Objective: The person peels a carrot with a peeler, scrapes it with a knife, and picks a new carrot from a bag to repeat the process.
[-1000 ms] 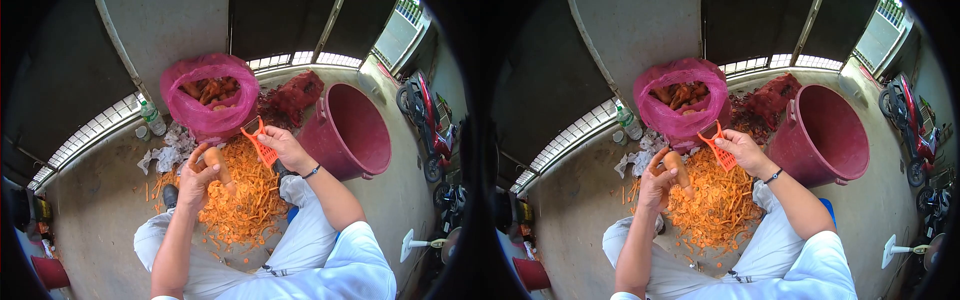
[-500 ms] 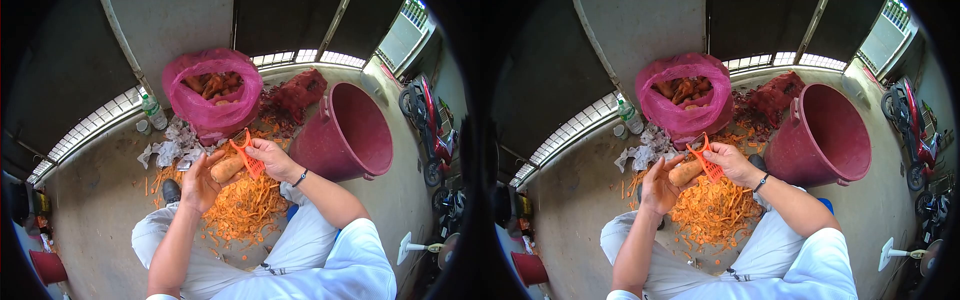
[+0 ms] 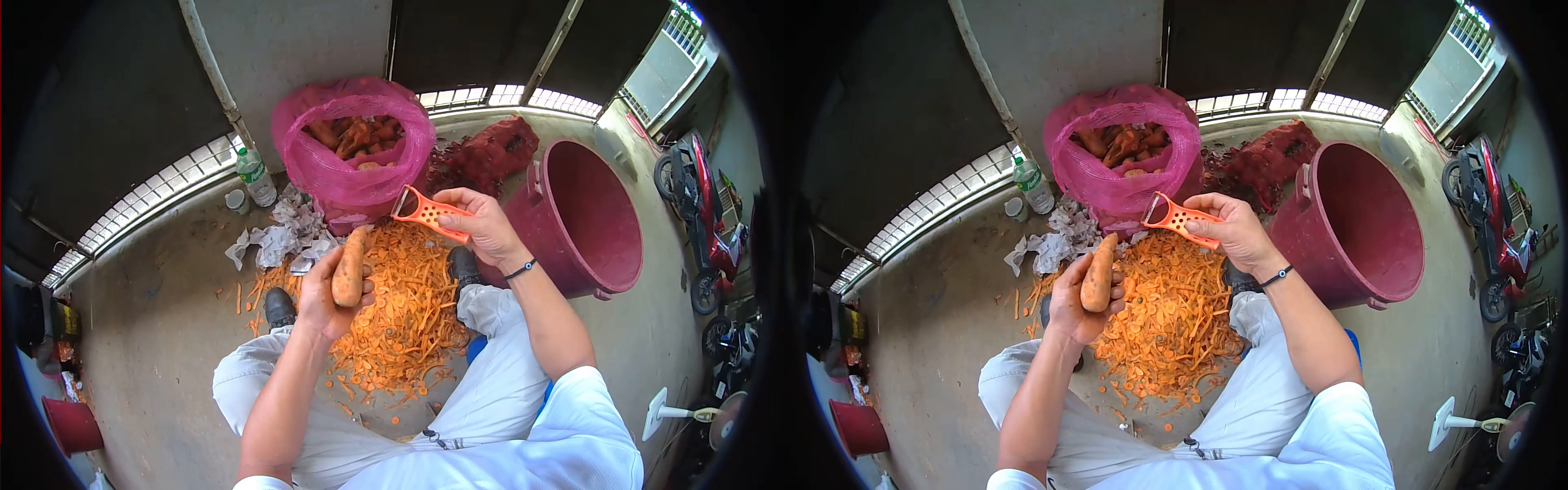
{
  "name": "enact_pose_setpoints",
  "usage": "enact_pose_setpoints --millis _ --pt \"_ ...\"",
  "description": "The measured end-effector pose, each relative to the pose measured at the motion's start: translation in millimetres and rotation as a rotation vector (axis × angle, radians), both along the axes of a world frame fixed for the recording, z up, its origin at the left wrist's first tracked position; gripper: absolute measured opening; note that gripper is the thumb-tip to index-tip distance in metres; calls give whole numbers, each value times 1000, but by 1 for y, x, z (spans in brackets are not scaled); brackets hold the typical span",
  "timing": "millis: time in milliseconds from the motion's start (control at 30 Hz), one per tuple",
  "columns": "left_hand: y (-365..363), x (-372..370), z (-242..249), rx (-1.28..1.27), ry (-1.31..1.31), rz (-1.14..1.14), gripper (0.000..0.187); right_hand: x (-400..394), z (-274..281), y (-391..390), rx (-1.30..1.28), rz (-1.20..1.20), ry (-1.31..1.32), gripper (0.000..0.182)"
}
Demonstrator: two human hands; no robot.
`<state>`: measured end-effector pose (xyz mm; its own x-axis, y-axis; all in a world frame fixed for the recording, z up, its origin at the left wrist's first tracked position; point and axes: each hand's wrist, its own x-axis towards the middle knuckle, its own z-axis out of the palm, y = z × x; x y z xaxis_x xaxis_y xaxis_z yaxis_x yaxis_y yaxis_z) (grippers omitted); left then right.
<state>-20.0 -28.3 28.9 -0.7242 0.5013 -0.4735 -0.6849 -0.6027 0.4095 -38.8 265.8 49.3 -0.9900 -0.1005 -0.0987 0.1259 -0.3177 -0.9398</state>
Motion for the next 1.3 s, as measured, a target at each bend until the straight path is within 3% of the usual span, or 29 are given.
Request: enact_pose_setpoints --millis 67,133,200,233,400,467,733,833,900,1100,1300 --pt "-9 -6 -18 69 36 -61 42 11 20 -5 46 123 57 33" --pt "-7 -6 -16 -144 -9 -47 39 20 37 -14 92 160 40 31" --pt "-6 -5 -16 -142 -12 -78 37 26 41 -19 377 350 69 29" --pt "-4 -4 -16 -138 -17 -107 35 31 42 -29 366 342 173 28" --pt "9 2 -12 -109 -66 -62 35 43 32 -45 316 394 122 27" --pt "15 3 -4 -178 -99 -63 33 43 29 -48 434 409 306 26" --pt "16 7 -18 -205 -141 -79 31 44 23 -58 664 387 369 23" --pt "18 7 -20 -201 -157 -30 31 47 20 -65 635 288 428 23" --pt "15 7 -22 -197 -157 -10 31 49 24 -69 738 101 574 25" --pt "7 7 -20 -196 -88 -70 31 54 18 -70 789 72 734 28" --pt "13 12 -15 -224 -25 -45 28 54 23 -68 780 101 686 25"
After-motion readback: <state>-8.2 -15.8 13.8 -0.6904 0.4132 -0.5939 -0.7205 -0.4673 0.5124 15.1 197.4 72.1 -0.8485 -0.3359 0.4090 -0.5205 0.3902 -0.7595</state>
